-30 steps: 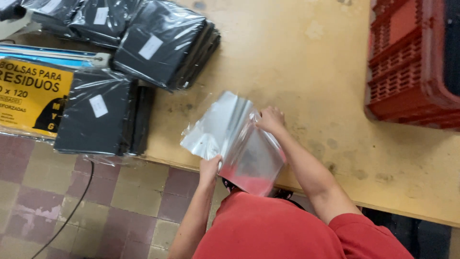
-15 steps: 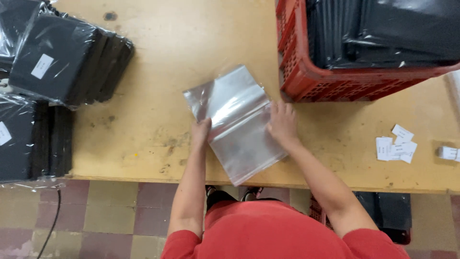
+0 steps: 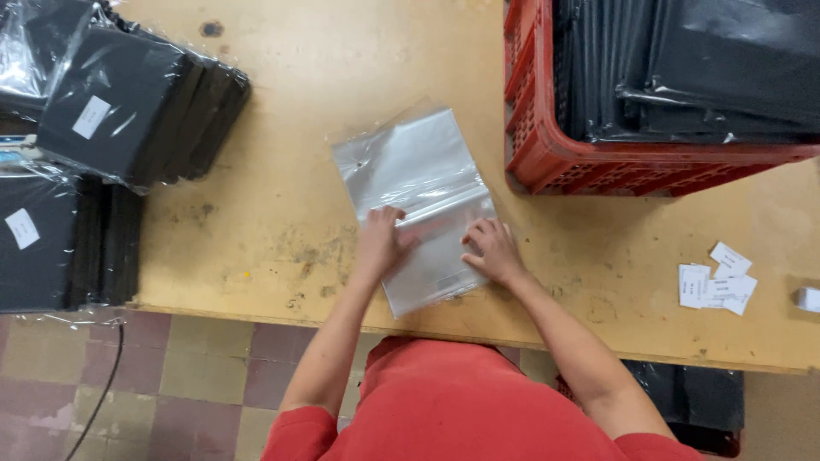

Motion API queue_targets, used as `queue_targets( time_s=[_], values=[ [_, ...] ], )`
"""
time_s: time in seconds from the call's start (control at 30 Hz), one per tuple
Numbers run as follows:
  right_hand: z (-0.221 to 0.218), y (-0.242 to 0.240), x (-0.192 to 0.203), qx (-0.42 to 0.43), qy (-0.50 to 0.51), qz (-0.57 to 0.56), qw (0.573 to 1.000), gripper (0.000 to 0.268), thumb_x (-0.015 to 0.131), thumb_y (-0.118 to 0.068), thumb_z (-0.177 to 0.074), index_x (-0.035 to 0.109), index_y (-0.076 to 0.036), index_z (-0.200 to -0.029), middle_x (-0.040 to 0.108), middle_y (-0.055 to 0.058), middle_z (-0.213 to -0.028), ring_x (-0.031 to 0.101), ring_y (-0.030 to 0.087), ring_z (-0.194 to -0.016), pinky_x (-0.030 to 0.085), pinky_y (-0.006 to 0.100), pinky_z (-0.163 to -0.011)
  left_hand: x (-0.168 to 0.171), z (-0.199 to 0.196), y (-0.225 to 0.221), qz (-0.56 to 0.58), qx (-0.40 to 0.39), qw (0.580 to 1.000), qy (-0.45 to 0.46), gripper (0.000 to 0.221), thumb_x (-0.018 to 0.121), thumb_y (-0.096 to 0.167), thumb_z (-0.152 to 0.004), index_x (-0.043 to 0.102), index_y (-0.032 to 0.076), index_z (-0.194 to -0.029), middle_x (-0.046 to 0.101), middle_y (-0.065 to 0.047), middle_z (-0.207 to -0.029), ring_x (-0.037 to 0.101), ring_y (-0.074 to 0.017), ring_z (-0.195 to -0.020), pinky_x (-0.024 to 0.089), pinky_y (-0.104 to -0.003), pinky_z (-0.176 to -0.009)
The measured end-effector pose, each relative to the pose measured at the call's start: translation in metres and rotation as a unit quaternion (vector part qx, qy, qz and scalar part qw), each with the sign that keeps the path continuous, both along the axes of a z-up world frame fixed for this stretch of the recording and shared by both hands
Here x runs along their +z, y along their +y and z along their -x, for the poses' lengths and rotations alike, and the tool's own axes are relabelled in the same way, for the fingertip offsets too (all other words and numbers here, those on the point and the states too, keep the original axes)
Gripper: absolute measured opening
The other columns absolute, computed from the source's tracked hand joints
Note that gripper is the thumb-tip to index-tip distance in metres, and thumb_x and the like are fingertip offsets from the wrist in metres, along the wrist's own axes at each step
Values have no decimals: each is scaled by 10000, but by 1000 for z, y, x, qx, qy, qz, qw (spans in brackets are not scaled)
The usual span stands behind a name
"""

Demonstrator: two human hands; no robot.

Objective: The person places black rectangular items into clear plastic bags, seals them, and stacks the packaged units on a wooden table. They retrieve items from a red basket, apply small white labels, and organize the finished packages into neat piles.

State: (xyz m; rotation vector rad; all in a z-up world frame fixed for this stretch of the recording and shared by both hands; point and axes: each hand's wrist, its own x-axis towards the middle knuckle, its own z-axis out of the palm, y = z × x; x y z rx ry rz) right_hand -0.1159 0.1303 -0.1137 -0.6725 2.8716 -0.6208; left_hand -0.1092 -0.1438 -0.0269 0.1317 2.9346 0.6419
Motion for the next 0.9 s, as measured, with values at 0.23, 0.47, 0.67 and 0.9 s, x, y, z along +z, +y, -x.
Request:
queue_targets(
  time_s=[0.23,0.47,0.67,0.9],
  values=[
    [14,-7,20,-51,-35,22,998,396,791,-395,-721,637,-239,-1050,550,-7,-1041,526,247,-1124,472,434,-940,-62,10,12,51,-165,985,-20,316,822,434,-719,631,217,-847,567,7,-962,597,-300,-1038,551,-456,-790],
    [-33,8,47,-266,45,253,929,260,771,-361,-903,605,-182,-992,556,-14,-898,583,196,-915,464,344,-839,-14,26,-8,-129,-123,984,-20,179,620,368,-955,693,206,-927,650,-52,-929,643,-358,-952,572,-487,-797],
    [-63,3,54,-316,-213,477,792,206,622,-266,-950,610,-158,-1125,687,38,-928,676,149,-873,536,286,-780,29,-12,25,-203,-173,960,88,78,661,216,-943,675,158,-894,657,-44,-1050,613,-327,-1087,534,-429,-872],
    [-76,21,81,-399,-242,459,756,104,590,-155,-952,690,-136,-934,736,81,-771,736,174,-705,564,254,-600,-30,-74,114,-20,-205,973,108,144,618,355,-966,687,255,-1044,621,-34,-1245,508,-318,-1313,562,-480,-917]
  ],
)
